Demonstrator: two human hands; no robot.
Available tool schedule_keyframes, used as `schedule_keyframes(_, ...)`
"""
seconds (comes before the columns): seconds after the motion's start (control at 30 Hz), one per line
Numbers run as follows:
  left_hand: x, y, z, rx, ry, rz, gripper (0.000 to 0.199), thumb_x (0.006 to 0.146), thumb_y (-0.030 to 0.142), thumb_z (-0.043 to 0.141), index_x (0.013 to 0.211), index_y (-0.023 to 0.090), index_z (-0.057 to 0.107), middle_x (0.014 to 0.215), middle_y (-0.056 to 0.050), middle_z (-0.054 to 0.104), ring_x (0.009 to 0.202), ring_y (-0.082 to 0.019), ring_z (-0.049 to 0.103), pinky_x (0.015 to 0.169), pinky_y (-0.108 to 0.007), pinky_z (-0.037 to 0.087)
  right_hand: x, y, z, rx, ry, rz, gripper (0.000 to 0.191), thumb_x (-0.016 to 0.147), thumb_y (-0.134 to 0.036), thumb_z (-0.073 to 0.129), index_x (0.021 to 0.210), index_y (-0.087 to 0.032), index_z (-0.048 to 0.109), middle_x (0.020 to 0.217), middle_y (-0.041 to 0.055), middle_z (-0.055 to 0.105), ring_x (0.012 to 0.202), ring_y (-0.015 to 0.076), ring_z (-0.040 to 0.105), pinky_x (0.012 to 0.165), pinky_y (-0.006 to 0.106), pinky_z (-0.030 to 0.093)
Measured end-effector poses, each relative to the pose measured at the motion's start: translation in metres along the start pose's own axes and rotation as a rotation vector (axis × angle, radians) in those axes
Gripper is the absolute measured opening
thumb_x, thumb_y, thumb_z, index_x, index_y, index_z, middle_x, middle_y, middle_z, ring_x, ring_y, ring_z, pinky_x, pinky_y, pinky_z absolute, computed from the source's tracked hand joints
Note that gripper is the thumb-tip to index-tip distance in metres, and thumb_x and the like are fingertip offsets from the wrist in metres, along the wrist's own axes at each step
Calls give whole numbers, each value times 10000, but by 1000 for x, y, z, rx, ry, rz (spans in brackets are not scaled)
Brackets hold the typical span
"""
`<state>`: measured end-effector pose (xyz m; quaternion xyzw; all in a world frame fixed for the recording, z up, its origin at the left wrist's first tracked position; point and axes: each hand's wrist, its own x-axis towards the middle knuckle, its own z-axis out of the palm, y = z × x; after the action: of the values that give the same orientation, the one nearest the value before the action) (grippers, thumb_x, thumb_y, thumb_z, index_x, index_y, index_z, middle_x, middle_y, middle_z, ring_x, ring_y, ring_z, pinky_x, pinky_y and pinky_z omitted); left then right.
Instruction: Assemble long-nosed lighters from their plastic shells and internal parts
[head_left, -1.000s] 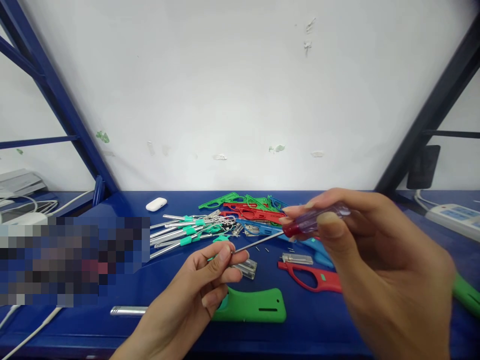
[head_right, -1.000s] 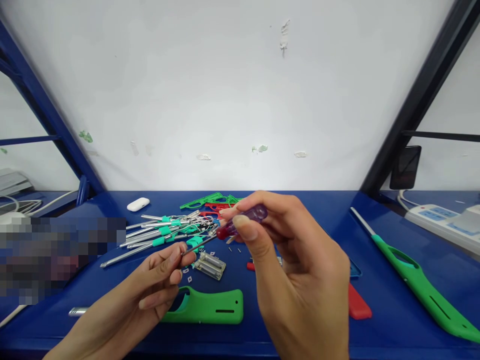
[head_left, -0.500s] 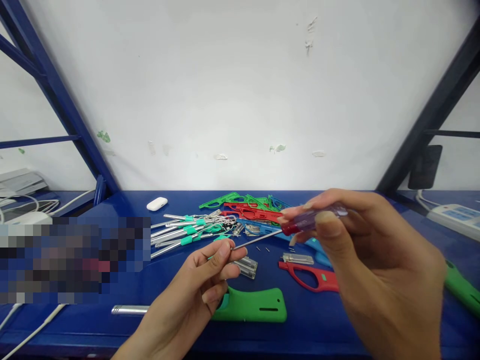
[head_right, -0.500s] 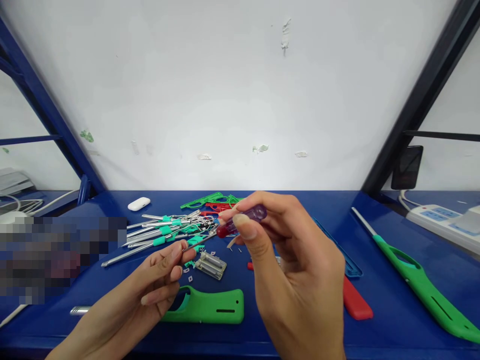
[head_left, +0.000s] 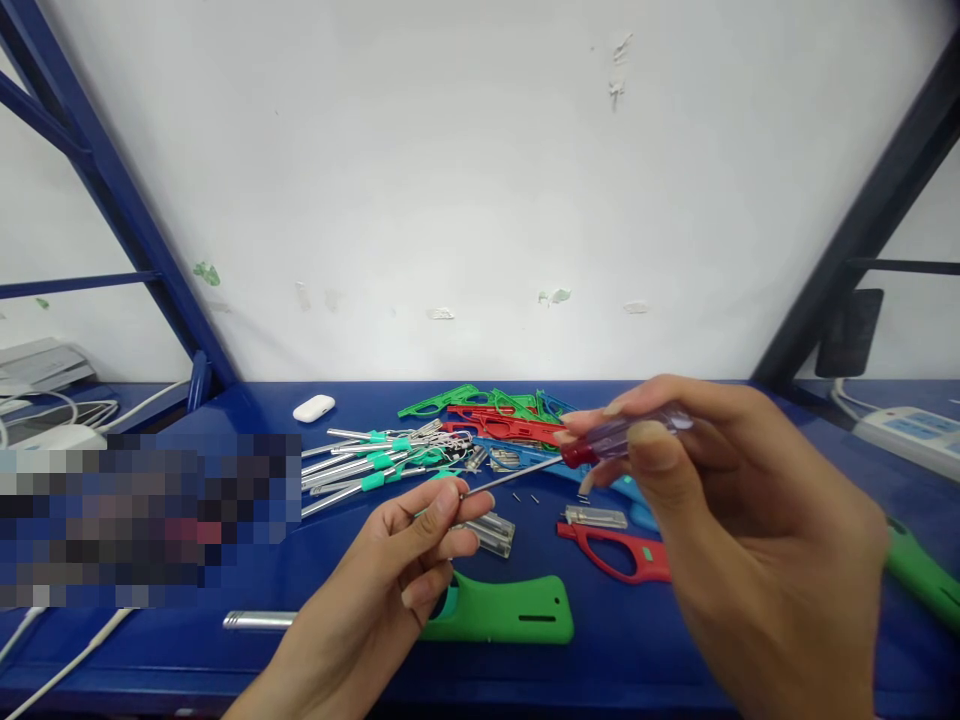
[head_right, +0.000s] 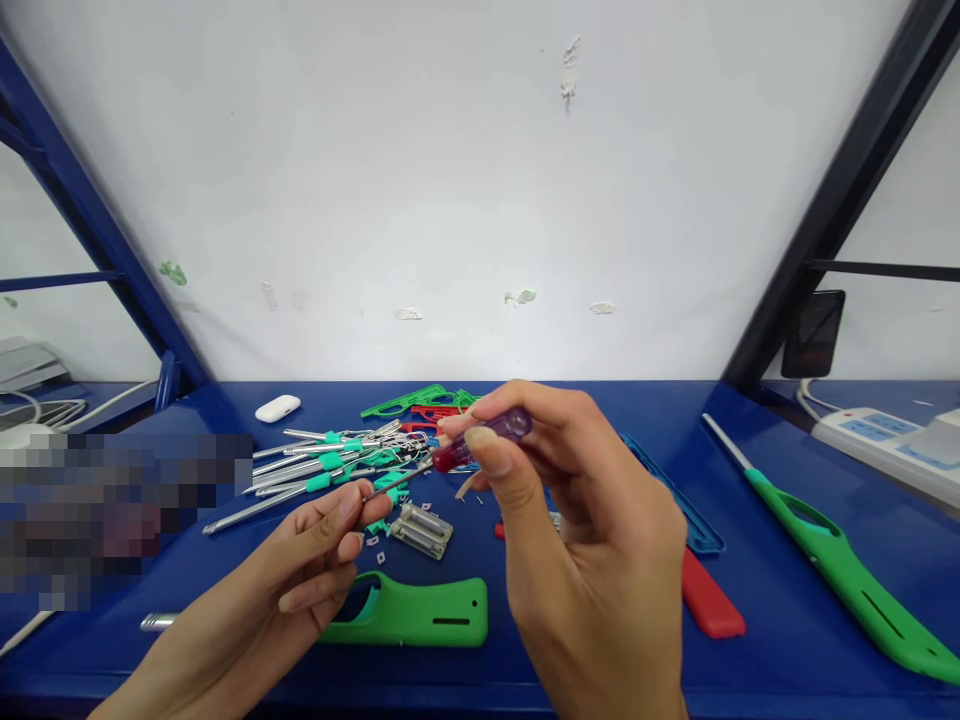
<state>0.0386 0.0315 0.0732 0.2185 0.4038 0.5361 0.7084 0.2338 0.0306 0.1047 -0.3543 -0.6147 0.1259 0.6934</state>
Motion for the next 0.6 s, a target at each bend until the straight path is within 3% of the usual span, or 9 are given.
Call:
schedule_keyframes(0.13, 2, -1, -1, 5, 2, 13, 125, 851, 230, 867, 910, 159, 783, 916, -37, 792, 578, 2, 651, 370, -34, 338, 0, 1, -2, 44, -61, 4, 35, 1016, -287, 685, 1036, -293, 713, 951, -41, 812, 807, 105, 780, 690, 159, 630)
schedule_keyframes(0.27, 3, -2, -1, 29, -19, 23, 196, 777, 283, 922, 874, 171, 794, 878, -30, 776, 629, -22, 675, 379, -46, 330, -3, 1, -3, 122, -105, -28, 77, 1002, -258, 698, 1048, -314, 723, 986, -43, 812, 867, 139, 794, 731, 219, 654)
schedule_keyframes(0.4, 0, -4, 0, 69, -59, 51, 288, 693, 360, 964, 855, 190, 797, 905, -20, 755, 777, -70, 702, 485, -71, 424, -5, -1, -2, 106, -71, -85, 153, 979, -203, 707, 1059, -331, 735, 980, -49, 817, 852, 172, 801, 770, 303, 678)
schedule_keyframes(0.6, -2, -5, -4, 117, -75, 85, 311, 701, 390, 967, 901, 211, 809, 801, 17, 685, 663, -50, 581, 567, -112, 479, -2, 0, -4, 124, -142, -174, 257, 954, -137, 714, 1109, -342, 717, 998, -61, 819, 888, 177, 810, 743, 301, 694)
